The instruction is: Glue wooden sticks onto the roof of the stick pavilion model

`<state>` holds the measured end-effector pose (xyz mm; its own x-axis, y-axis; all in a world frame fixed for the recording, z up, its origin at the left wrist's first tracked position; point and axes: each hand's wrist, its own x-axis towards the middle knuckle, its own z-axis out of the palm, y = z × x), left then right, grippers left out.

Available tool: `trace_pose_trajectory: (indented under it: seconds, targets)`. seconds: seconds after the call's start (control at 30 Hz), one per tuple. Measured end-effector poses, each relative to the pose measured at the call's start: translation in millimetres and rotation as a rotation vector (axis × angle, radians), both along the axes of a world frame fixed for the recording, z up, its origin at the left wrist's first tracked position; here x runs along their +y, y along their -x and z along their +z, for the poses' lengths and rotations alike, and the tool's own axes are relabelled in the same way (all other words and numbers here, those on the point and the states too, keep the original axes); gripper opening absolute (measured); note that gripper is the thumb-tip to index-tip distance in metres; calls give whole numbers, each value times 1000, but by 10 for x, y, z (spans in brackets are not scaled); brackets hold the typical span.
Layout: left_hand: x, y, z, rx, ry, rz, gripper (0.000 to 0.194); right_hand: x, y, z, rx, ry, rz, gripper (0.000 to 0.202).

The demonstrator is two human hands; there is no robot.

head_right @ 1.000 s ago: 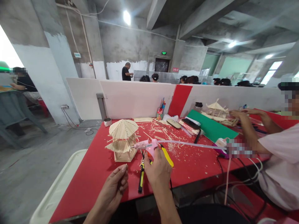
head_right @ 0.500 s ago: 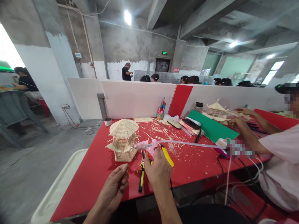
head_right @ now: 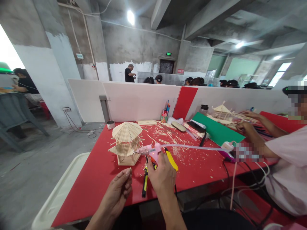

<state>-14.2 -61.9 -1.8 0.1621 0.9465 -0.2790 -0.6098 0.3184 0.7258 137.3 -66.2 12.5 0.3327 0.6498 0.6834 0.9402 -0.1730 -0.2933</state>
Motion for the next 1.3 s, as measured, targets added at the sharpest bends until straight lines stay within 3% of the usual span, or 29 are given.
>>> trace_pose_trajectory:
  seconds: [0.8, 1.1, 1.3]
  targets:
    - [5, 16, -9, 6, 14, 19, 43, -38, -14, -25, 25, 30, -5, 41]
    - [204, -119, 122, -71, -20, 24, 41, -14, -83, -79, -33, -54, 0, 45]
    - [302, -203, 114, -168, 42, 29, 40, 3, -162, -105, -80, -45, -6, 44]
